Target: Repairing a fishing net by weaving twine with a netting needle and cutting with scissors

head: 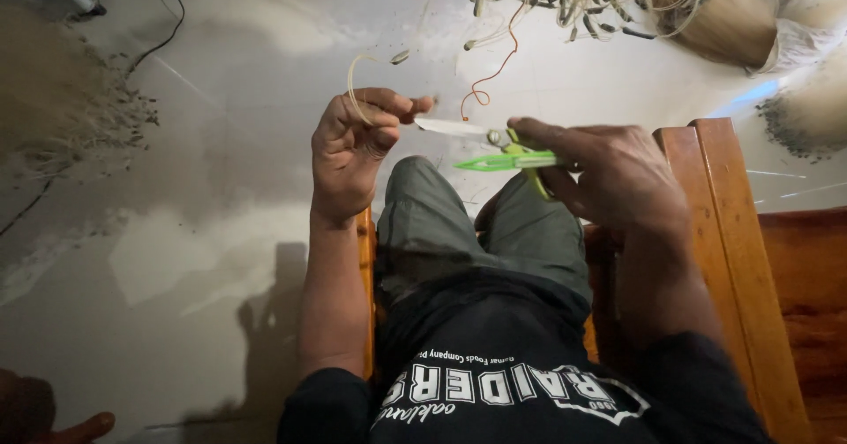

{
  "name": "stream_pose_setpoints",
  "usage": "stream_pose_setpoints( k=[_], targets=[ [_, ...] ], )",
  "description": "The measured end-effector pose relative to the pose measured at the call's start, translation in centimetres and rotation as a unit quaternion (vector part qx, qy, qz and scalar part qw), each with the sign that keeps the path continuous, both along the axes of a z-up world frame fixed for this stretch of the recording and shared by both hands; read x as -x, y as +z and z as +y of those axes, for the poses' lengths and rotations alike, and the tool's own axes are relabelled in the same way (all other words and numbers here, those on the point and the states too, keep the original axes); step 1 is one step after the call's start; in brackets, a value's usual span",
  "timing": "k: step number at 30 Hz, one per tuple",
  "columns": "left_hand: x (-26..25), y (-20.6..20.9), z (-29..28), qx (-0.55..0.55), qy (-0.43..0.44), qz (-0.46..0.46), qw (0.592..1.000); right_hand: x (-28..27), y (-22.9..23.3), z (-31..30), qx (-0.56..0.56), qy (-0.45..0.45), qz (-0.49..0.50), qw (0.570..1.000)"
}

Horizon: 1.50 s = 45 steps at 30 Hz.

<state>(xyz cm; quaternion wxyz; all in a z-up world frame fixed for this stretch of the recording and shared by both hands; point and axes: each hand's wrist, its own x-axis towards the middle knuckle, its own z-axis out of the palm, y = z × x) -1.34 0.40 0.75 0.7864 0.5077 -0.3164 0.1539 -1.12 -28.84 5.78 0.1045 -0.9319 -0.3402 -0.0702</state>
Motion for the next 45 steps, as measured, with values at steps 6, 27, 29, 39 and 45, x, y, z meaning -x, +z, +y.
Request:
stream_pose_setpoints(
  k=[6,27,29,39,45],
  targets=[
    [-1.5,-1.5,-2.2,0.03,0.025,-0.042,0.998,0.3,-0.1,0.2,-0.147,-0.005,0.081,0.986],
    [-1.6,-1.4,-2.2,0.032,0.036,-0.011,0.999,0.5,-0.7,-1.9,-0.194,0.012,0.122,0.973],
    [-2.1,-2.1,-1.3,0.065,0.028,0.007,0.997,1.0,-2.9,-3.3,-0.218,-0.046,0.11,0.969],
    [-1.7,-2.2,0.3,0.181,-0.082,0.086,0.976,4.4,-13.7,-17.5,-0.125,-0.54,0.108,0.826],
    [-2.0,-2.4,-0.2,0.158,-0.106,0.091,0.977,5.6,-18.9,-26.2,0.066,-0.531,0.078,0.841]
  ],
)
